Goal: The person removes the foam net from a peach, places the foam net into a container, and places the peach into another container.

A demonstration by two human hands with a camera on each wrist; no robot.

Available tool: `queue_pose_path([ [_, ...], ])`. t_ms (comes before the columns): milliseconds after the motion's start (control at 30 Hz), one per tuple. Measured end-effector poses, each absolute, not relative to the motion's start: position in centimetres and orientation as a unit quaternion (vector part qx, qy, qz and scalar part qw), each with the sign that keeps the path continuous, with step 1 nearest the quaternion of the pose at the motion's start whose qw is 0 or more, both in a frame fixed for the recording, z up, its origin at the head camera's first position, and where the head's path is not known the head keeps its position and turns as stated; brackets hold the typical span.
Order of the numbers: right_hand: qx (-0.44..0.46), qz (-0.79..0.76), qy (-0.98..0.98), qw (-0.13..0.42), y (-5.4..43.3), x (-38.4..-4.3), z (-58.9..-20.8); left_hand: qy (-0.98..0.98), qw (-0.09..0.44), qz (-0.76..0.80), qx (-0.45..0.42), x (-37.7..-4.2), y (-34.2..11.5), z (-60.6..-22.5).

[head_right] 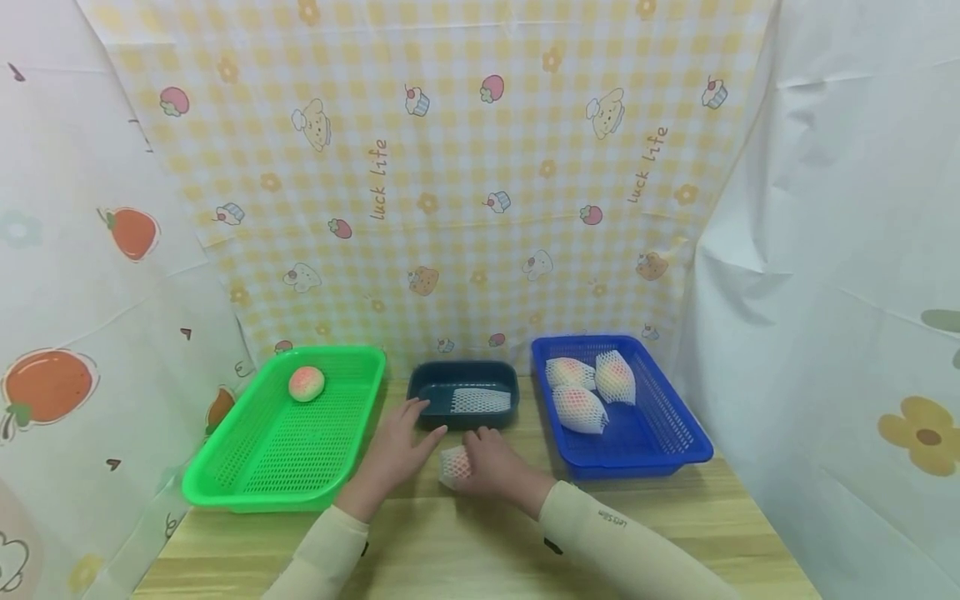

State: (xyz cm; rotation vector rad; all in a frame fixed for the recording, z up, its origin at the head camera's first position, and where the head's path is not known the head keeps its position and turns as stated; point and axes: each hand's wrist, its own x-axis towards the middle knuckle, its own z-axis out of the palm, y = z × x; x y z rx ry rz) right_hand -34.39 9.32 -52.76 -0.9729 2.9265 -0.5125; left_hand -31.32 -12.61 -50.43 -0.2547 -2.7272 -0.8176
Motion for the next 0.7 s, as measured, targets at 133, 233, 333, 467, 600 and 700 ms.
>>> queue_pose_path([
  [133, -0.31, -0.159, 0.937, 0.009, 9.3, -34.3, -52.7, -0.944, 0.141, -0.283, -0.09, -31.4, -12.6, -50.6],
  [233, -0.312, -0.159, 0.937, 0.002, 9.4, -34.3, -52.5, -0.943, 0.14, -0.286, -0.093, -31.4, -12.6, -50.6],
  [333, -0.312, -0.162, 0.936, -0.004, 9.6, -34.4, -52.4, -0.942, 0.14, -0.289, -0.094, -31.4, -12.5, -50.7],
  [467, -0.303, -0.183, 0.935, 0.011, 10.0, -34.8, -52.6, -0.941, 0.144, -0.289, -0.098, -31.4, -12.6, -50.8],
  [600, -0.289, -0.208, 0.933, 0.039, 10.3, -35.1, -52.9, -0.944, 0.138, -0.284, -0.095, -31.4, -12.6, -50.9],
  [700, -0.291, -0.229, 0.928, 0.048, 10.7, -35.4, -53.2, -0.945, 0.135, -0.284, -0.091, -31.4, -12.5, -51.0],
])
